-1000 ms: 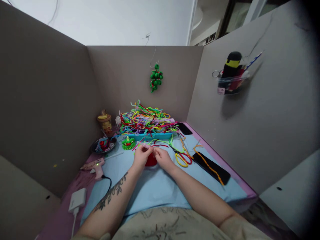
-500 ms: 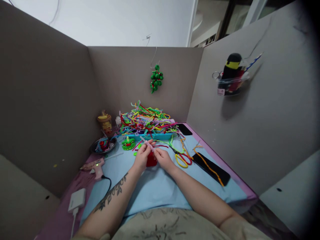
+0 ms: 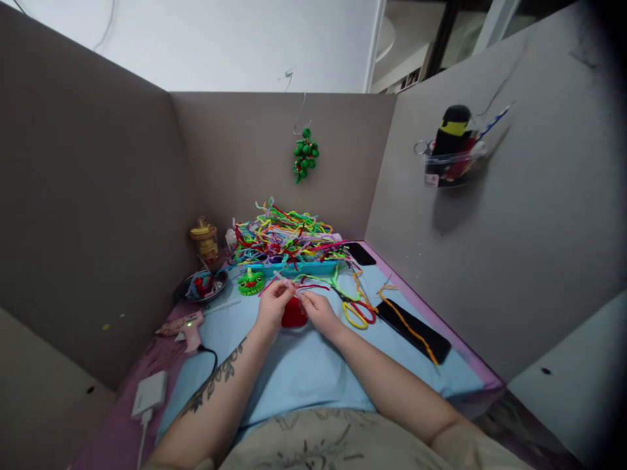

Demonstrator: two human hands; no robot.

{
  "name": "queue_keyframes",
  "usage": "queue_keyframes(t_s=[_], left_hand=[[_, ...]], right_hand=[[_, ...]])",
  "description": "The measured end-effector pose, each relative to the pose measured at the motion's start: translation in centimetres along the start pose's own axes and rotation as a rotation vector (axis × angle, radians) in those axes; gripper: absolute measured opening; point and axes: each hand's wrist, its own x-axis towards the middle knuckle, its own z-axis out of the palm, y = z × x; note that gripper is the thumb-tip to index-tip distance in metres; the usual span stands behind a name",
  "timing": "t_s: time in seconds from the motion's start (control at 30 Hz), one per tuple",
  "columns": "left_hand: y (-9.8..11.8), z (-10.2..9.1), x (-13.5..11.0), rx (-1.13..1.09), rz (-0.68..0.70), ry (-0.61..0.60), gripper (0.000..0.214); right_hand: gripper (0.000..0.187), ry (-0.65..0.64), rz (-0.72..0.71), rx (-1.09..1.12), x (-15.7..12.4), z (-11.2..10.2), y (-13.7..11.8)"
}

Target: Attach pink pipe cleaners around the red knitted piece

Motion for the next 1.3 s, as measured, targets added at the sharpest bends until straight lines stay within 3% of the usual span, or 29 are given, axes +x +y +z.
queue_keyframes(t_s=[0.27,0.5,0.7,1.1,1.3], left_hand=[[-1.0,-0.4,0.5,-0.049,0.018,0.039,0.027],[-0.6,-0.3,0.5,-0.147,-0.065,0.097,0.035],[-0.3,-0.7,1.0,-0.109,-0.005,0.175,0.037],[-0.1,-0.1,0.1,-0.021,-0.157,-0.046,0.046],[0.0,-0.1,0.0,0.034,-0.073,-0.121,0.035]], right_hand=[[0.032,0.006,-0.057,-0.093,0.0,0.0,-0.1],[0.029,0.002,0.013,-0.009,0.0,0.3,0.3],[0.023,0.005,0.026,0.014,0.0,0.3,0.2],[0.035,-0.012,0.113,0.157,0.3,0.2,0.8],[0.04,-0.054,0.132,0.195,0.2,0.4,0.7]])
